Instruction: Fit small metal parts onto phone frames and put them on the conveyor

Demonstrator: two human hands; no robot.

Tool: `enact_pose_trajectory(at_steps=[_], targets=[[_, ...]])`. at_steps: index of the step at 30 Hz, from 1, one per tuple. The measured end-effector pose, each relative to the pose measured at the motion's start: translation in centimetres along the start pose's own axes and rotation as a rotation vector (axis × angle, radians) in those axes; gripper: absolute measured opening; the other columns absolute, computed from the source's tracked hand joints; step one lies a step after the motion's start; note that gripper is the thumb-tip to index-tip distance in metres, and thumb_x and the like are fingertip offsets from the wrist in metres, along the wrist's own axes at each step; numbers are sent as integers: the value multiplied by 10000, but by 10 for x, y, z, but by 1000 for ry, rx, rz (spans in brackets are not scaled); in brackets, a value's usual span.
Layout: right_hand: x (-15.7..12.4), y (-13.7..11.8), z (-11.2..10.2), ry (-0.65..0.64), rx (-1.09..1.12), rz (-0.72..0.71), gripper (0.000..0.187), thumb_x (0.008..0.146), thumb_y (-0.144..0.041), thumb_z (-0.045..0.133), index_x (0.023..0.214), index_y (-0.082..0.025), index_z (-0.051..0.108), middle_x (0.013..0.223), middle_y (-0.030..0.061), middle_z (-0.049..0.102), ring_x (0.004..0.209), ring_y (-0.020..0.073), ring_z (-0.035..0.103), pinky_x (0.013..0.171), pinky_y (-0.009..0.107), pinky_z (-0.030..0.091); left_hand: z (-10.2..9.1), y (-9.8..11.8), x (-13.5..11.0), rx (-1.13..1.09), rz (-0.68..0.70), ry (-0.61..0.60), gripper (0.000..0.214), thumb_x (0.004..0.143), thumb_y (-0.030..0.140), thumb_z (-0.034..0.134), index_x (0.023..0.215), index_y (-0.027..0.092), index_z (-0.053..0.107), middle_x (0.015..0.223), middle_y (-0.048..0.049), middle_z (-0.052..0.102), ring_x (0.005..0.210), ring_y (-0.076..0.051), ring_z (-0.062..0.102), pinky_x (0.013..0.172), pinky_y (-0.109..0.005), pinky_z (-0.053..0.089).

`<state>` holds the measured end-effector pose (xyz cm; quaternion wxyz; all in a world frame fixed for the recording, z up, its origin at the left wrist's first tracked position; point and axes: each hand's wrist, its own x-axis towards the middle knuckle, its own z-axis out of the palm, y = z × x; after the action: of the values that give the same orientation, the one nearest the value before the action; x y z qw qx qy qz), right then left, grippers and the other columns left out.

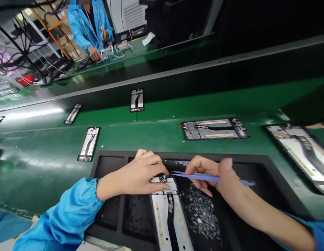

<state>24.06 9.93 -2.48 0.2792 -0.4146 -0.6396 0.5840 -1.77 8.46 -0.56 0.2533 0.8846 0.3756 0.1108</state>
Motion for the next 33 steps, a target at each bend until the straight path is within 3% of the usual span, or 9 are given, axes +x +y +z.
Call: enact_pose_trajectory(at_steps=[3, 7, 11, 14, 17, 21, 29, 31, 33], targets=[[-1, 0, 1, -45, 88, 118, 725, 1013, -764, 245, 817, -226, 688, 574, 13, 566, 481, 155, 483, 468, 296, 403, -1, -5, 2, -25, 29, 12, 321, 984, 477, 699, 1104, 180, 678, 1006, -36, 658, 984, -199, 591, 914, -358, 348], [2, -4, 2, -67, -64, 189, 494, 952, -631, 598, 674, -226, 648, 585, 6, 623, 473, 140, 530, 461, 282, 407, -1, -5, 2, -11, 35, -10, 350, 988, 515, 680, 1098, 183, 669, 993, -24, 669, 974, -191, 597, 902, -360, 355], [4, -5, 7, -112, -164, 151, 464, 966, -565, 596, 645, -235, 653, 614, 11, 674, 483, 139, 573, 467, 279, 419, 0, -6, 2, 14, 32, -15, 354, 973, 515, 703, 1095, 185, 672, 1003, -15, 665, 977, -185, 596, 891, -360, 362], [4, -3, 10, -139, -106, 222, 365, 941, -596, 614, 931, -249, 728, 576, -4, 677, 450, 150, 571, 417, 262, 406, 1, -6, 3, 20, 30, -9, 350, 973, 512, 702, 1096, 185, 676, 997, -16, 652, 976, -186, 590, 884, -359, 364], [4, -2, 10, -73, 35, 295, 450, 913, -636, 636, 1125, -243, 689, 538, -18, 658, 408, 148, 547, 397, 248, 421, 1, -5, 3, 11, 28, 0, 338, 974, 500, 703, 1080, 181, 672, 990, -18, 646, 963, -189, 584, 874, -359, 360], [2, -2, 9, 77, 75, 304, 453, 897, -668, 653, 1021, -234, 690, 485, -21, 616, 380, 130, 499, 377, 227, 384, 0, -4, 4, 17, 16, -9, 323, 974, 496, 705, 1064, 187, 676, 982, -13, 640, 954, -183, 582, 871, -357, 358], [3, -3, 10, 6, 59, 280, 413, 935, -618, 631, 1106, -246, 685, 460, -25, 606, 376, 144, 498, 371, 232, 357, 2, 0, 5, 64, 0, -1, 356, 984, 536, 676, 1037, 184, 672, 958, -15, 629, 922, -186, 565, 860, -360, 352], [5, -4, 5, 32, 161, 282, 406, 926, -634, 646, 1028, -243, 688, 460, -28, 596, 350, 126, 455, 348, 223, 334, 3, 2, 6, 65, -3, 17, 309, 1027, 485, 627, 1009, 178, 667, 943, -18, 618, 918, -188, 560, 861, -359, 345], [5, -7, -3, 152, 223, 219, 388, 899, -624, 696, 859, -239, 676, 479, -24, 593, 362, 112, 458, 344, 215, 342, 4, 4, 6, 32, -14, 36, 256, 1068, 403, 572, 982, 178, 661, 940, -16, 610, 919, -185, 557, 857, -357, 332]])
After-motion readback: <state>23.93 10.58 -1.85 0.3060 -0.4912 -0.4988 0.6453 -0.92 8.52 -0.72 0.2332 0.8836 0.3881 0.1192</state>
